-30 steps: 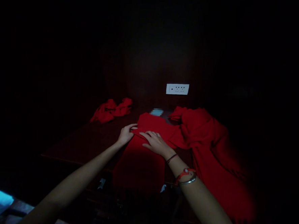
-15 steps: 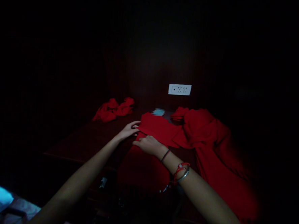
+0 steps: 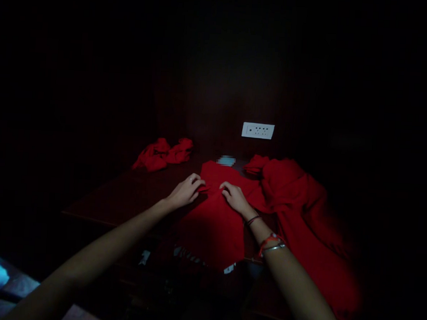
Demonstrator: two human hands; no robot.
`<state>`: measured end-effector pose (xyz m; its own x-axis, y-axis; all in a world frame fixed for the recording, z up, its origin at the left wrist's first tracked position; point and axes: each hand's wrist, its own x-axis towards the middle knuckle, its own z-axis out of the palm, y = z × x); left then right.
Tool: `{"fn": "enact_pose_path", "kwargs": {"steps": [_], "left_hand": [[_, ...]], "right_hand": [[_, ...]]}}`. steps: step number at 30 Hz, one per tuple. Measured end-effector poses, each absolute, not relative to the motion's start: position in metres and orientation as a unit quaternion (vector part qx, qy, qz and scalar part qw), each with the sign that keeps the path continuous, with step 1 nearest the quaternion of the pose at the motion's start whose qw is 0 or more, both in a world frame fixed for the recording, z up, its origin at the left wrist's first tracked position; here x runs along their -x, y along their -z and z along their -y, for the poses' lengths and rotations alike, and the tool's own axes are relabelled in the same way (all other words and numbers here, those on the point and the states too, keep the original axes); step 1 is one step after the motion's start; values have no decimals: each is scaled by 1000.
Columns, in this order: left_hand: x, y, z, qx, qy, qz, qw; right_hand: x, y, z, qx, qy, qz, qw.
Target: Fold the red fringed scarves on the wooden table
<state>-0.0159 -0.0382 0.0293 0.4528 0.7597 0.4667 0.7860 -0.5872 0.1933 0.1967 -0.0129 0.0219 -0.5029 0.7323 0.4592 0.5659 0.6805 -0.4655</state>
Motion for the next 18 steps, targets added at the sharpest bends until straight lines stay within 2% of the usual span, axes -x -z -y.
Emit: {"fn": "enact_pose_path", "kwargs": {"steps": [4,8,12,15,18], "left_hand": [[19,-37,45,889,149,424,88],[13,-41,36,851,185,475,128],[0,-48,25,835,208,500,100],[-3,-52,25,848,220,476,79],[2,-51,33,880,202,415,110]], "right_hand": [[-197,-24,-5,362,-210,835,358],[-198,-38,-19,348,-329,792,379],[-200,-47,-23,363,-419,739,383],[-204,-44,-25,358,-461,701,410],[-208,-39,-27,341,-502,670,427]]}}
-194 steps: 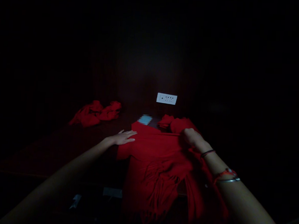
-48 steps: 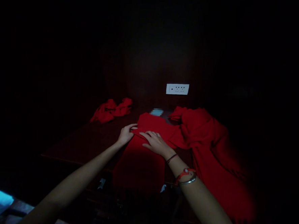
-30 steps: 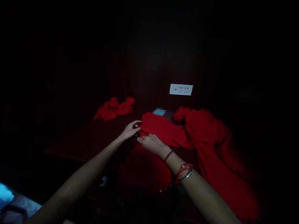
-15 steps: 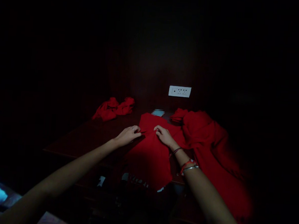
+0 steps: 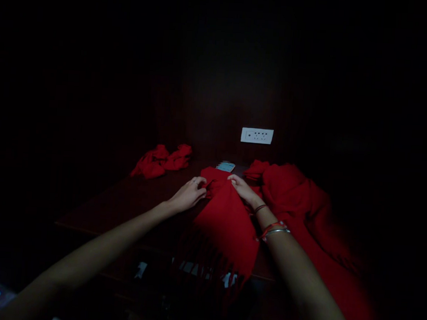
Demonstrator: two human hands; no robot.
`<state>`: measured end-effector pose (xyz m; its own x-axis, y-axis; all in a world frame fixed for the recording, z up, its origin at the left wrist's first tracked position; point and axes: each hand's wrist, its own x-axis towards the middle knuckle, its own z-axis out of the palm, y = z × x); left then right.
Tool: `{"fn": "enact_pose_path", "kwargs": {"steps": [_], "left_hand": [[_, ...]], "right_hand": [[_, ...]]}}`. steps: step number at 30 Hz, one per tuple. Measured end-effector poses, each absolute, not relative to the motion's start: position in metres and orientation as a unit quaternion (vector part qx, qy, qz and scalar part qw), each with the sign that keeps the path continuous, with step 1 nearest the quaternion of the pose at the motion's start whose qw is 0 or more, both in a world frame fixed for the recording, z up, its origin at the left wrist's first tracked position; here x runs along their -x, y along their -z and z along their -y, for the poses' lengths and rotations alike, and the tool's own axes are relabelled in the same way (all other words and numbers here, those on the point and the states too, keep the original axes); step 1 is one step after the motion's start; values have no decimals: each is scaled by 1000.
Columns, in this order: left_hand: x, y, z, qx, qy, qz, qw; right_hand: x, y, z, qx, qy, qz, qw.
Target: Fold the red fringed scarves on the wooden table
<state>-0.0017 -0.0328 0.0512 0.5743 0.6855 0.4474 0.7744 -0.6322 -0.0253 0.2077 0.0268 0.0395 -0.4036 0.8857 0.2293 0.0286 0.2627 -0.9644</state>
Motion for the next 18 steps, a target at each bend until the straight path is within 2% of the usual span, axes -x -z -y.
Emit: {"fn": "enact_pose_path", "kwargs": {"steps": [4,10,13,18], "left_hand": [[12,-44,41,907,170,353,156],[2,-33,32,863,220,424,164],[-2,-33,32,872,227,415,127],[10,-33,44,883,239,405,-4]], "right_hand": [[-208,-41,-25,333,-529,663,413],[-202,-47,-25,329,-505,707,371],[-203,-48,-24,333,-483,722,366],[-206,-51,-17,344,-432,741,382]]}}
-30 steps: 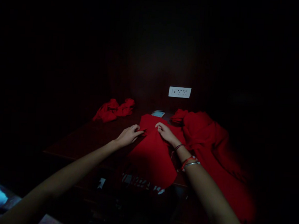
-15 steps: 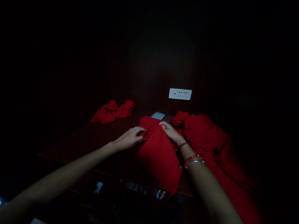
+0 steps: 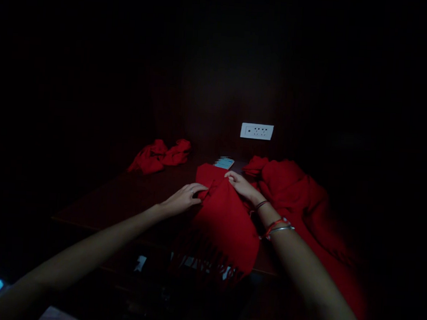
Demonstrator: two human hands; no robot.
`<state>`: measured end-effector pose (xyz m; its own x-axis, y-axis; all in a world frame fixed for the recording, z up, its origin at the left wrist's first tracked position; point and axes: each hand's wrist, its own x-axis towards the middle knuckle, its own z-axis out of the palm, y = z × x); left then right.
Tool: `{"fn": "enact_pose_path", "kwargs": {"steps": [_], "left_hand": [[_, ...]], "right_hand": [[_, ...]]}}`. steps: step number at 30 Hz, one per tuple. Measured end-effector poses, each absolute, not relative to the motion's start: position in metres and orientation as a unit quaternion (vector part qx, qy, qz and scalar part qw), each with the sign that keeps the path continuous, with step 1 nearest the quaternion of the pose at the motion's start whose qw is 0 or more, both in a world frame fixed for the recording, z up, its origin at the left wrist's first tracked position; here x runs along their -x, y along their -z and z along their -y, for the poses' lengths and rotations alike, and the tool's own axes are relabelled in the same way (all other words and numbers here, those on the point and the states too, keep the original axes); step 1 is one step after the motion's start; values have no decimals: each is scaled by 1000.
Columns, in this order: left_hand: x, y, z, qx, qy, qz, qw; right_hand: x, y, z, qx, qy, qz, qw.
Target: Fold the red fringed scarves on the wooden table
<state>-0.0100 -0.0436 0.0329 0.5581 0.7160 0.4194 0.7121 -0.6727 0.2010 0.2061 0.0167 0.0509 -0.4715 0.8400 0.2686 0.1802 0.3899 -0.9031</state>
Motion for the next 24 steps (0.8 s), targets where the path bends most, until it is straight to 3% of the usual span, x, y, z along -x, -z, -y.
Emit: {"fn": "enact_pose_path", "kwargs": {"steps": [9,12,18,24], "left_hand": [[18,-33,63,-840,-269,-444,158],[26,-27,64,-866,-258,-401,150],[38,-21,55,-928,-240,-277,64],[44,-30,57,-940,-201,-255,108]], "right_hand": [[-194,-51,12,274,-262,886,268],[-190,-47,27,248,-215,924,196],[-188,-39,33,272,-79,949,135],[-194,-22,29,311,11,942,125]]}}
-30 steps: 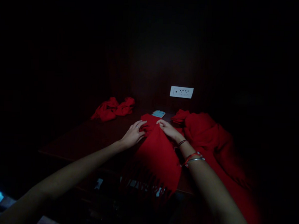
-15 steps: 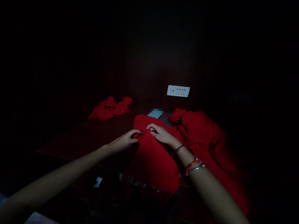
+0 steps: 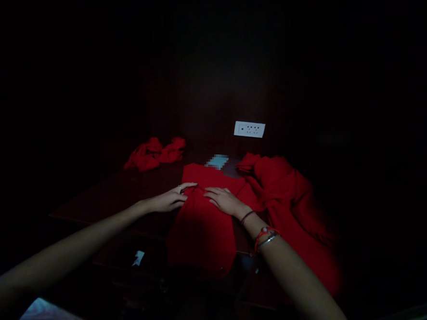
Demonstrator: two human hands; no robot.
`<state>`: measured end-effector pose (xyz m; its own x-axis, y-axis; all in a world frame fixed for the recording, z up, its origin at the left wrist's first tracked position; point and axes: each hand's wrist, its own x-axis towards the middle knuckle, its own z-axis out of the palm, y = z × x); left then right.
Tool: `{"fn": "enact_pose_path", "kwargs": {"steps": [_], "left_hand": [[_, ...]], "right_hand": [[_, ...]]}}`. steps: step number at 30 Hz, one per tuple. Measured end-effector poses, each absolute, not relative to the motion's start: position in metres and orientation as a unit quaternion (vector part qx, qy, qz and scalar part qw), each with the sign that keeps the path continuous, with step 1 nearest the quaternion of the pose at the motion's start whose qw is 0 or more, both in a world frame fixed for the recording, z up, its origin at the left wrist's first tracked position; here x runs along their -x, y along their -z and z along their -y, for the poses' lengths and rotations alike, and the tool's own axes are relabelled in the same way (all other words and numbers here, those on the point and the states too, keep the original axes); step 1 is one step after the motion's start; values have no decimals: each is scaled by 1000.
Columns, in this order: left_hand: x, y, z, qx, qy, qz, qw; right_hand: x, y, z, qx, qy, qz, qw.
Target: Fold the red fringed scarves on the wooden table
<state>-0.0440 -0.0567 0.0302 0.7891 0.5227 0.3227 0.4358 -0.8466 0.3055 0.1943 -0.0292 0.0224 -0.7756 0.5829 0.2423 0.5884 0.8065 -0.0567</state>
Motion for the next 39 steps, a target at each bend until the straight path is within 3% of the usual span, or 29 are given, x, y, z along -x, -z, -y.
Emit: {"fn": "enact_pose_path", "kwargs": {"steps": [5,8,12,16,22,28,34,39], "left_hand": [[54,-44,60,-887,-300,-308,171],[43,-52,68,-858,-349,-357,122],[9,-48,81,-918,-192,-346,19],[-11,-36,78,-938,-76,-337,-18],[15,-46,72,-964,-93,-247,-13],[45,-68,95,-975,-86,-204,23],[44,-65,128,-991,-22,-125,38],[39,-48,125,-981,-55,-177,64]], "right_hand": [[-196,-26,39,302,-1,938,171],[-213,-36,49,332,16,919,213],[-247,-45,60,367,72,919,121],[-255,-46,66,332,134,932,56],[-229,-52,60,171,145,974,31],[-218,-60,46,223,47,968,106],[-224,-58,74,41,124,991,35],[-211,-55,78,75,10,995,57]]}}
